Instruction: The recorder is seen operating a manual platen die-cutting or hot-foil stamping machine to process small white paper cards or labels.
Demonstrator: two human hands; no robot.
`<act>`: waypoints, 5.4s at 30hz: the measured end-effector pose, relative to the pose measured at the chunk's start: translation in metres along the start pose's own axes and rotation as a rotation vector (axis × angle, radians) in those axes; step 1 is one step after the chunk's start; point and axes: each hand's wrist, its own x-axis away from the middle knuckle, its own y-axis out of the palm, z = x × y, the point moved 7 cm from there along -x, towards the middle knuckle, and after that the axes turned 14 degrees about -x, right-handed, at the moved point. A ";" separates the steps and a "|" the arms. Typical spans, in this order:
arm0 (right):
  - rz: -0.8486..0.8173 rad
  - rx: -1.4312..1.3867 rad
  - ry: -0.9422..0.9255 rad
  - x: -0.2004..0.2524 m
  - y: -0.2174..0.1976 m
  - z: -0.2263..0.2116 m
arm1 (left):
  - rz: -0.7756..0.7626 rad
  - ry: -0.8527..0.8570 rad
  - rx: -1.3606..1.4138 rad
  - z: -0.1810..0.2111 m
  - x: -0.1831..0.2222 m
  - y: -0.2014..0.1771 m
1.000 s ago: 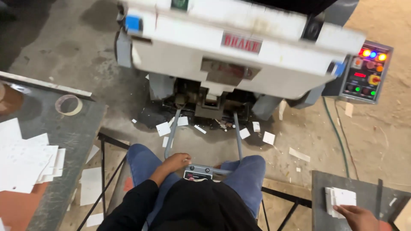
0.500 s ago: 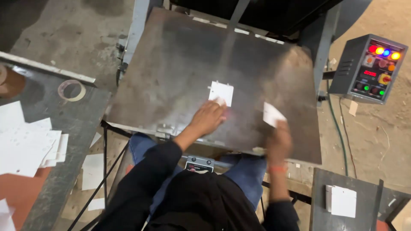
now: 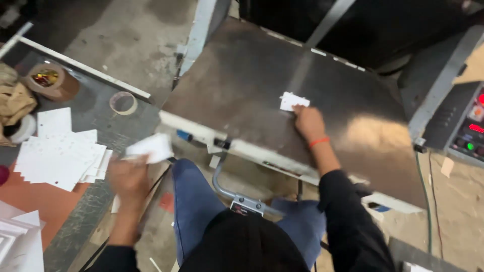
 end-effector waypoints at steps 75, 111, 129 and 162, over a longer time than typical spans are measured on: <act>0.085 -0.121 0.009 0.032 0.009 -0.031 | -0.167 0.004 -0.036 0.008 0.007 0.010; 0.080 0.382 1.270 0.643 -0.188 0.115 | -1.281 -0.280 0.662 0.142 0.209 0.339; 0.635 0.227 0.601 0.549 -0.237 0.093 | -0.590 0.388 1.047 0.272 -0.131 0.144; 0.455 -0.372 -0.098 -0.010 -0.191 -0.116 | -0.299 -0.456 -0.696 -0.153 0.087 -0.002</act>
